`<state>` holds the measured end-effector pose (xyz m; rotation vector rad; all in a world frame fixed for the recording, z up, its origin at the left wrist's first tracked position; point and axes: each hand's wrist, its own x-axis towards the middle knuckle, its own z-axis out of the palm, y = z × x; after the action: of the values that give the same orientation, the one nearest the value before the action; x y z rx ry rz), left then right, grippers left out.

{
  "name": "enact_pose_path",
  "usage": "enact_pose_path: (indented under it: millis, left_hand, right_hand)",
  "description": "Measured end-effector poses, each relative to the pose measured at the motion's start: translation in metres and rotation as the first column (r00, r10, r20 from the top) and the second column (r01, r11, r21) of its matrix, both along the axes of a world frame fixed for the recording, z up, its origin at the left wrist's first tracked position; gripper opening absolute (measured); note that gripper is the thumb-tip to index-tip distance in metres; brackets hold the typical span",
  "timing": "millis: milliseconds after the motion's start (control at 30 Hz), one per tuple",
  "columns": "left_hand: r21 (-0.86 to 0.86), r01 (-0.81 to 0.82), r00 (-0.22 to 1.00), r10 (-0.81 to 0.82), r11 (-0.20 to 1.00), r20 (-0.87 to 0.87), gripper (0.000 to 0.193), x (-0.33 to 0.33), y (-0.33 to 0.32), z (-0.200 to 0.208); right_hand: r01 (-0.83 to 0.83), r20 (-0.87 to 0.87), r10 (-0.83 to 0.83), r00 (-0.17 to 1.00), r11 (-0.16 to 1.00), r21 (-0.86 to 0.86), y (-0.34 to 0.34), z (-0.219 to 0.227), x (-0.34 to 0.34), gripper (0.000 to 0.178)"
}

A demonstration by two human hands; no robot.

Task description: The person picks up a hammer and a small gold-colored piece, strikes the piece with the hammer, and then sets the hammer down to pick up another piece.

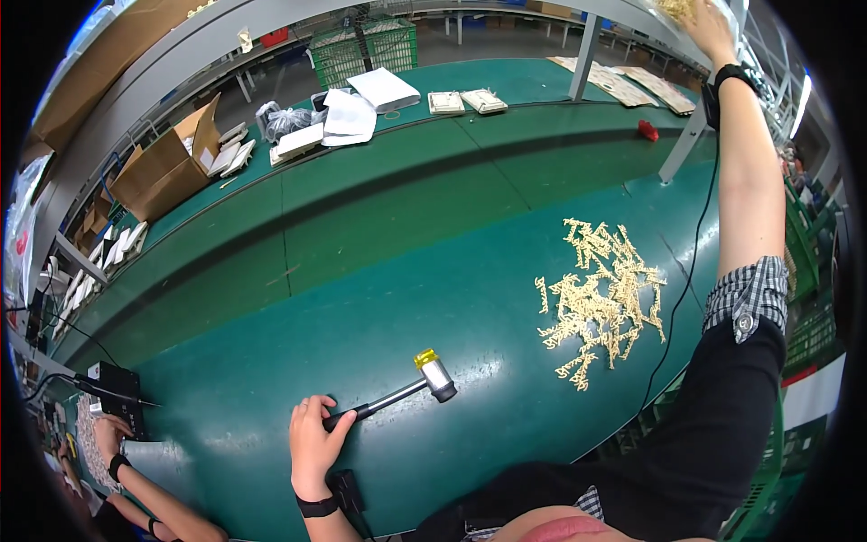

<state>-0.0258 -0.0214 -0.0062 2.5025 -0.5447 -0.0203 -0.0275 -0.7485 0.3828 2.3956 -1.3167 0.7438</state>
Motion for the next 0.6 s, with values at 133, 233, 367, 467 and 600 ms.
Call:
enact_pose_path:
  millis: [133,233,367,467,600]
  left_hand:
    - [0.012,-0.013,1.000,0.013,1.000,0.004,0.032,-0.004,0.001,0.003]
    - [0.000,-0.007,1.000,0.007,1.000,0.011,0.029,-0.004,0.000,0.004]
    - [0.005,-0.002,1.000,0.002,1.000,-0.013,0.029,-0.001,-0.003,0.001]
    - [0.011,-0.008,1.000,0.008,1.000,-0.003,0.031,0.001,-0.001,0.003]
    - [0.015,-0.023,1.000,0.023,1.000,-0.018,0.031,0.001,-0.004,0.008]
  right_hand:
    - [-0.141,0.007,0.154,0.988,0.923,-0.357,0.065,-0.022,-0.018,0.071]
    - [-0.087,0.001,0.103,0.995,0.840,-0.536,0.000,-0.021,-0.021,0.055]
    - [-0.188,-0.065,0.185,0.981,0.790,-0.583,-0.071,-0.009,-0.018,0.050]
    - [-0.235,-0.082,0.229,0.970,0.800,-0.553,-0.064,-0.010,-0.013,0.052]
    - [-0.246,-0.015,0.296,0.955,0.765,-0.595,-0.040,-0.015,-0.016,0.055]
